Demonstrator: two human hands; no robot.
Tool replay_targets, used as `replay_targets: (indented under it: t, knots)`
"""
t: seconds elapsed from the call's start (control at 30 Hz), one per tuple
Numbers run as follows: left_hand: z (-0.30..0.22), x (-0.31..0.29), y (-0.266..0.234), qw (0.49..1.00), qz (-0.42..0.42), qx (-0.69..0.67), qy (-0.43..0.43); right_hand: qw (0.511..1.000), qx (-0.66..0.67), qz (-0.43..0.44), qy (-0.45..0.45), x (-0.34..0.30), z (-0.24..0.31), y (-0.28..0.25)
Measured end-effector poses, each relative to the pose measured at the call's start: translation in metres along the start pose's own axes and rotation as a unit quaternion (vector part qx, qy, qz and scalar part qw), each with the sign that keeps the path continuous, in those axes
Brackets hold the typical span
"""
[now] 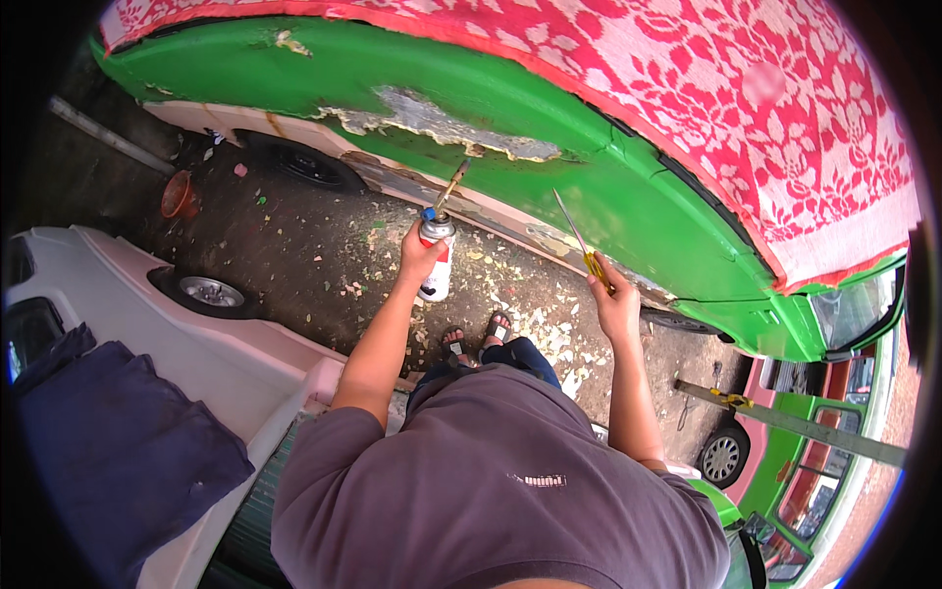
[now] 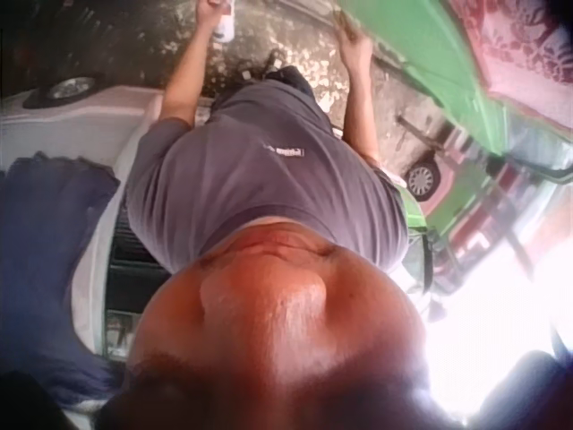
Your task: The person applies a substance from a spray can to a damaged area on a green vehicle panel and then uses a hammer and chisel to chip away material. The work is performed in a cluttered garage with other vehicles visible.
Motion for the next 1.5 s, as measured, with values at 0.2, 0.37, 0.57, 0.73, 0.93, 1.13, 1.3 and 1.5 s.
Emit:
replay_targets:
  t: [0.2, 0.37, 0.57, 0.73, 0.93, 1.13, 1.3, 1.5]
  knots:
    - [0.004, 0.000, -0.044, 0.994, -0.098, 0.017, -0.037, 1.000, 0.007, 0.022, -0.017, 0.014, 0.010, 0.014]
    - [-0.001, 0.013, -0.073, 0.988, -0.154, -0.015, -0.026, 0.998, -0.002, 0.049, -0.036, 0.035, 0.020, 0.019]
    - [-0.031, 0.011, -0.084, 0.973, -0.232, -0.012, -0.008, 0.995, 0.001, 0.069, -0.078, 0.063, 0.023, 0.024]
    - [-0.031, 0.002, -0.099, 0.968, -0.249, -0.012, -0.006, 0.985, 0.027, 0.126, -0.118, 0.085, 0.044, 0.037]
    - [-0.042, 0.015, -0.137, 0.964, -0.266, 0.008, -0.030, 0.979, 0.032, 0.132, -0.150, 0.115, 0.082, 0.069]
    - [-0.047, 0.058, -0.202, 0.971, -0.233, 0.034, -0.041, 0.986, 0.023, 0.114, -0.118, 0.131, 0.131, 0.128]
    - [-0.046, 0.086, -0.238, 0.988, -0.145, 0.014, -0.045, 0.989, 0.006, 0.079, -0.121, 0.126, 0.182, 0.180]
    - [-0.037, 0.106, -0.270, 0.996, -0.074, 0.012, -0.039, 0.994, -0.002, 0.071, -0.078, 0.124, 0.234, 0.214]
Point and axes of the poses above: each hand's wrist, its own x-axis towards the middle knuckle, its own y-axis out of the palm, z = x × y, the point moved 5 cm from there along x, towards the middle knuckle, and after that the axes turned 11 degrees about -y, right-handed, at the moved point
